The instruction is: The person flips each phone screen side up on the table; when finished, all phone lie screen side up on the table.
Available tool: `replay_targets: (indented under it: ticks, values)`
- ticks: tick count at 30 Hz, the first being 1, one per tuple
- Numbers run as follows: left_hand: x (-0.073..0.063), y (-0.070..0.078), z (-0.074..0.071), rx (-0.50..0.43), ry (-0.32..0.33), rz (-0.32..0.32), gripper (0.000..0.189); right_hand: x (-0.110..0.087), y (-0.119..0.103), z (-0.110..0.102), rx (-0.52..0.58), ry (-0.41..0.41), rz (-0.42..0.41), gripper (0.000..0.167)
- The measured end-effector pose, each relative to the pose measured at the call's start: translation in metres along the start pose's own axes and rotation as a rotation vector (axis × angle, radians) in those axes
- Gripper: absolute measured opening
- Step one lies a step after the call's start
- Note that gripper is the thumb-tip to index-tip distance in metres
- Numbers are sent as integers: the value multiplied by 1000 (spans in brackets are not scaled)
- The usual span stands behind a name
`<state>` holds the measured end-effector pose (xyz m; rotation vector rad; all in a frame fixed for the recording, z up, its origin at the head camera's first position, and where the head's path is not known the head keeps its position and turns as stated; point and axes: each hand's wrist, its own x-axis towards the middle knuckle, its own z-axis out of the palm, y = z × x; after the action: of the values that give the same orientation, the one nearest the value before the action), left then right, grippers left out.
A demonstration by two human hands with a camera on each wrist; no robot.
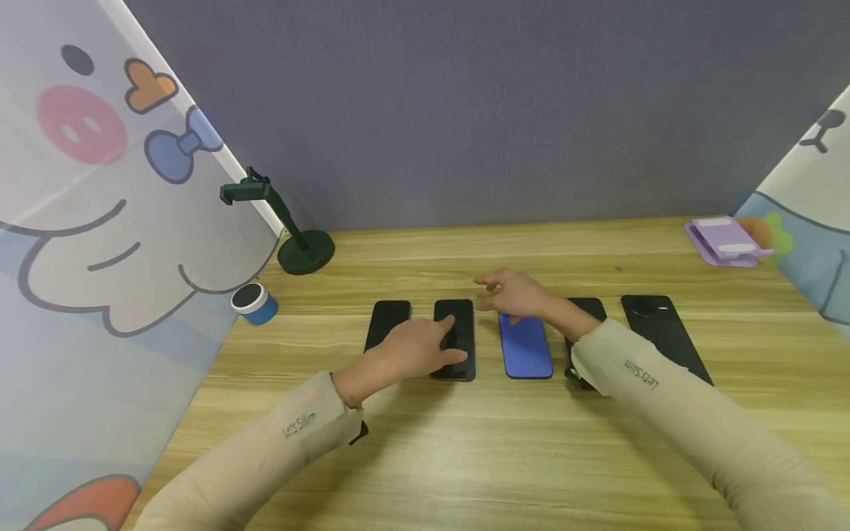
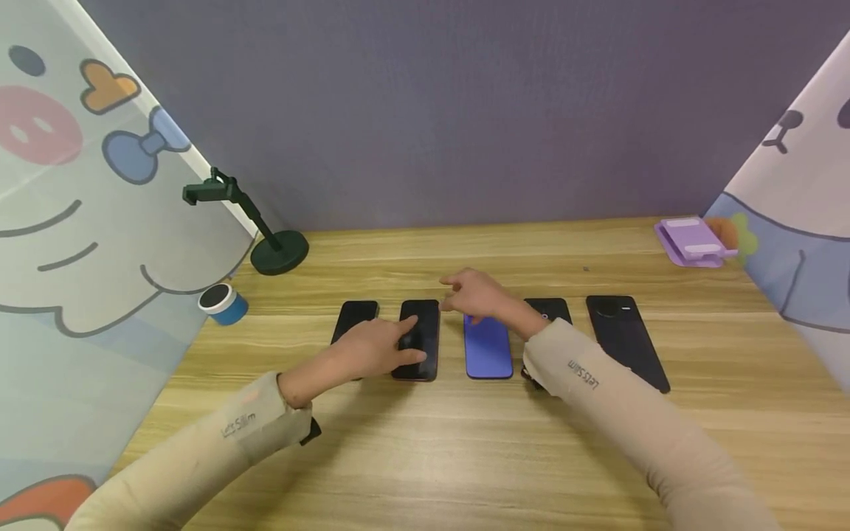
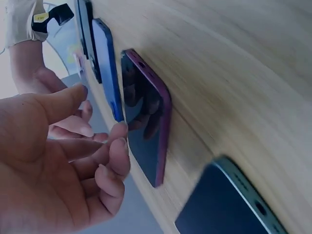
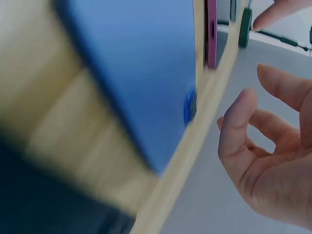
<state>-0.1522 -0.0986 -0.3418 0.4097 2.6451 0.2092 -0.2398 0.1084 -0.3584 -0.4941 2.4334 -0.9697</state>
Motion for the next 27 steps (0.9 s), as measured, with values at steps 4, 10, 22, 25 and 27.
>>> replay_targets:
  ticks: [4,10,22,25,27]
  values:
    - [9,9,1,-41,52,95,73,-13,15,-20,13,-9,28,66]
    - [25,21,21,-122,109,246,69,-27,40,-33,60,-38,54,65]
    - [39,49,40,17,143,257,86,-25,53,-26,-10,28,47,66]
    - [39,55,41,39,121,216,92,-25,52,-24,-48,30,42,66]
    - [39,58,41,53,112,197,95,-26,51,-22,-67,30,42,66]
